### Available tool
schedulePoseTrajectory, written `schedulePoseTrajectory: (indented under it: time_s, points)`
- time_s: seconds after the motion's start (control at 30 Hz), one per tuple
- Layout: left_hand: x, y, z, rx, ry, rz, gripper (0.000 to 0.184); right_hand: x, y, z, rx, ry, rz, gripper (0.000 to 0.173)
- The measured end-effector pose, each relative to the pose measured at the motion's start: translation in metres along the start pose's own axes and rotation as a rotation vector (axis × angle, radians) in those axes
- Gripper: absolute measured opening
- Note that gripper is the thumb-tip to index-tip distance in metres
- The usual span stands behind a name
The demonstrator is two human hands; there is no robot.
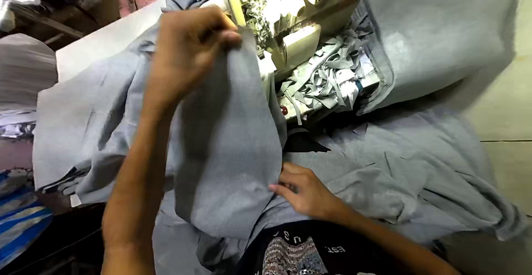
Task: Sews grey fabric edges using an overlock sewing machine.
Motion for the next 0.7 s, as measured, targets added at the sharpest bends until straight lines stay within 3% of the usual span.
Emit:
schedulePoseTrajectory:
  time_s: [0.07, 0.13, 0.27, 0.43, 0.57, 0.7]
  points:
    - [0.005, 0.018, -0.045, -0.005, 0.064, 0.044, 0.024, 0.009, -0.036, 0.004, -0.102, 0.084, -0.246, 0.038]
    - [-0.001, 0.026, -0.065, -0.028, 0.028, 0.108, 0.022, 0.022, -0.048, 0.021, -0.103, 0.041, -0.341, 0.038]
    - [-0.016, 0.030, -0.064, -0.027, -0.048, 0.230, 0.027, 0.057, -0.031, 0.063, -0.069, -0.260, -0.265, 0.037]
    - [-0.020, 0.029, -0.064, -0.036, -0.108, 0.250, 0.027, 0.103, -0.002, 0.085, -0.083, -0.453, -0.086, 0.032]
    - [-0.020, 0.026, -0.064, -0.027, -0.109, 0.241, 0.030, 0.112, 0.009, 0.089, -0.056, -0.539, -0.052, 0.022]
    - [-0.020, 0.018, -0.066, -0.014, -0.097, 0.188, 0.030, 0.106, 0.009, 0.086, 0.044, -0.492, -0.054, 0.018]
Point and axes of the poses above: each hand's wrist, its own x-axis towards the middle knuckle, its own z-axis out of the back of the hand, y = z × x, the point moved 10 cm from there along x, towards the middle knuckle, and after that the axes turned 8 degrees about -z, right-handed, at the moved point
